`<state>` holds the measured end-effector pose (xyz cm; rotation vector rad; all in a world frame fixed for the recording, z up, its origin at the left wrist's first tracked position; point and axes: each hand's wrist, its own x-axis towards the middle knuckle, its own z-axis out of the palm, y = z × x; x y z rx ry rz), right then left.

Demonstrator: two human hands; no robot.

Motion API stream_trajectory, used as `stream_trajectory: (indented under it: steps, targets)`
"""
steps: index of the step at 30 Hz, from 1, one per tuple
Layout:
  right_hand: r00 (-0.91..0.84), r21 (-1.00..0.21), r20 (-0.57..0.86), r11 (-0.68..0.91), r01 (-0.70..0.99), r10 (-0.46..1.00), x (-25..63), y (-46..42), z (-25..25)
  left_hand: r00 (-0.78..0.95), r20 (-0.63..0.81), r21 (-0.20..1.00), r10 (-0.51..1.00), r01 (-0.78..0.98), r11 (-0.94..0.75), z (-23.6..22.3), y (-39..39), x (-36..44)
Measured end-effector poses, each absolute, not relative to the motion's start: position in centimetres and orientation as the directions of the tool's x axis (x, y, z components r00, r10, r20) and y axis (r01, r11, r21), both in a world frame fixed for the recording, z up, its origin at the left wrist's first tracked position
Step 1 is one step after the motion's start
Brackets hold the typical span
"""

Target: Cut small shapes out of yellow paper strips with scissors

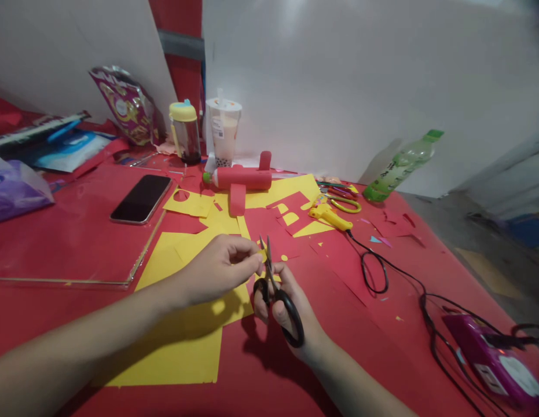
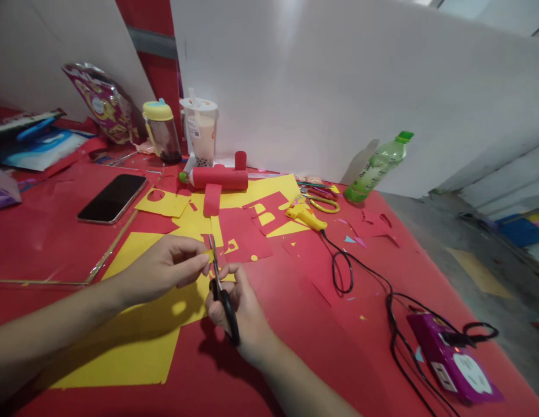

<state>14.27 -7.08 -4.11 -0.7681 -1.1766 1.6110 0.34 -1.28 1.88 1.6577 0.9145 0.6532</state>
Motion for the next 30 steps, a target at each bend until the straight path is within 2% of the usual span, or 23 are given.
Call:
stream_trajectory:
  steps: [22, 30]
  targets:
    - [-0.364, -0.926, -0.023, -0.157, -0.343, 0.931, 14.3, -7.2, -4.2, 0.663, -0.162, 0.924, 0.731, 0.362, -0.124, 3.0, -0.2, -0.8]
    - [-0.398, -0.909, -0.04, -0.198, -0.366, 0.917, 14.3, -7.0, -4.6, 0.688, -0.263, 0.898, 0.676, 0.431, -0.09, 3.4, 0.2, -1.6]
